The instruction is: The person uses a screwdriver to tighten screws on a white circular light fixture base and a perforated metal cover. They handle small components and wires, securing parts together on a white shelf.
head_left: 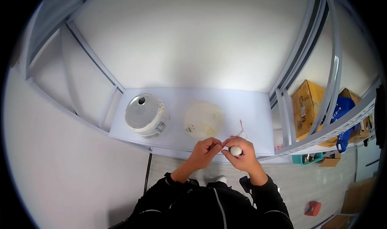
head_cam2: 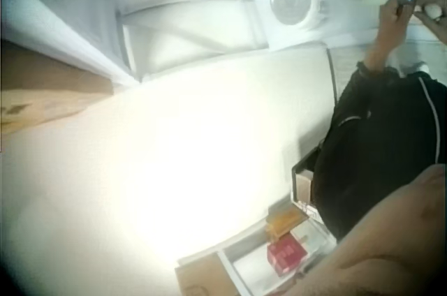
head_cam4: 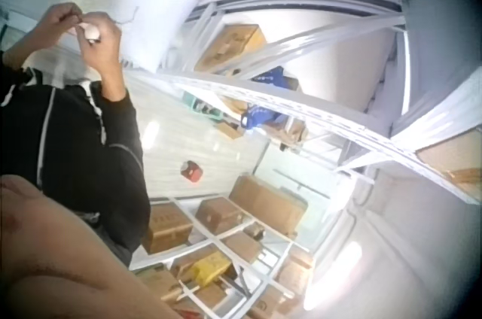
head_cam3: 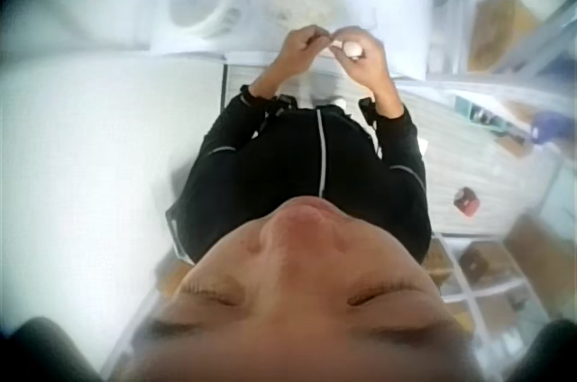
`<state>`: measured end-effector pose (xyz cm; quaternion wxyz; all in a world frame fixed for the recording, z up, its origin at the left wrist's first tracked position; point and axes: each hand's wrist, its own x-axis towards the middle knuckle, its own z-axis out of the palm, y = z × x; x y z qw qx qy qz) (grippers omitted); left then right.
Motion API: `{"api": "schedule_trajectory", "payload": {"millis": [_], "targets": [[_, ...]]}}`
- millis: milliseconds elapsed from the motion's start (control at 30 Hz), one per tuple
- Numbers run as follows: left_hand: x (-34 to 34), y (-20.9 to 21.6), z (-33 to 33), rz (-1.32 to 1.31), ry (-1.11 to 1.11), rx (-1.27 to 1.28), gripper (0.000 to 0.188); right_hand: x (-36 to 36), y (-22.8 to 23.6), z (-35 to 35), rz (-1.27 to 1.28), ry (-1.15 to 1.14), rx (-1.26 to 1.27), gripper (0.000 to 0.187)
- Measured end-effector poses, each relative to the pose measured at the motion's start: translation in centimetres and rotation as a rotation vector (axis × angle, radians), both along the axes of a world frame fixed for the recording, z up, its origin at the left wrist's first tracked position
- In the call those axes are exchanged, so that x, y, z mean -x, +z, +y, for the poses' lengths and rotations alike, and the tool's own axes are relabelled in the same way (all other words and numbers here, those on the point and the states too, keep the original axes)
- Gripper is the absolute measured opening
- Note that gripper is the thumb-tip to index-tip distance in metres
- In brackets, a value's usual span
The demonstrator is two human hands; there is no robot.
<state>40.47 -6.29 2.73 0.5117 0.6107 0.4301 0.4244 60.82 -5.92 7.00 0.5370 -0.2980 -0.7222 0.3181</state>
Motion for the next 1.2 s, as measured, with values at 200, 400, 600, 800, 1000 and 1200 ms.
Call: {"api": "schedule_trajectory", "payload": {"millis": [200,400,600,800,1000,1200], "targets": [[9.8,1.1,-2.8,0.017,0.123,-0.139,0.016,9.8,0.7,-0.6,-0.123,0.08,-0.034,0.023],[21.7,1.3,-6.9,0.037,0.289,-0.214,0.018,22.7,0.7,-2.2,-0.07,0.158,-0.133,0.023],[30.0,1.4,-8.5,0.236,0.404,-0.163,0.029,30.8,0.3,-3.0,-0.056,0.186,-0.125,0.023],[34.4,-1.9,-3.8,0.434,0.644,-0.055,0.05,31.4,0.4,-2.1,-0.045,0.099,-0.015,0.022],[34.5,-3.8,4.8,0.451,0.821,-0.06,0.057,27.3,-0.4,0.7,-0.1,-0.013,0.221,0.02],[36.2,-4.1,8.5,0.43,0.775,-0.037,0.061,26.3,-2.3,5.0,-0.169,-0.037,0.368,0.016]]}}
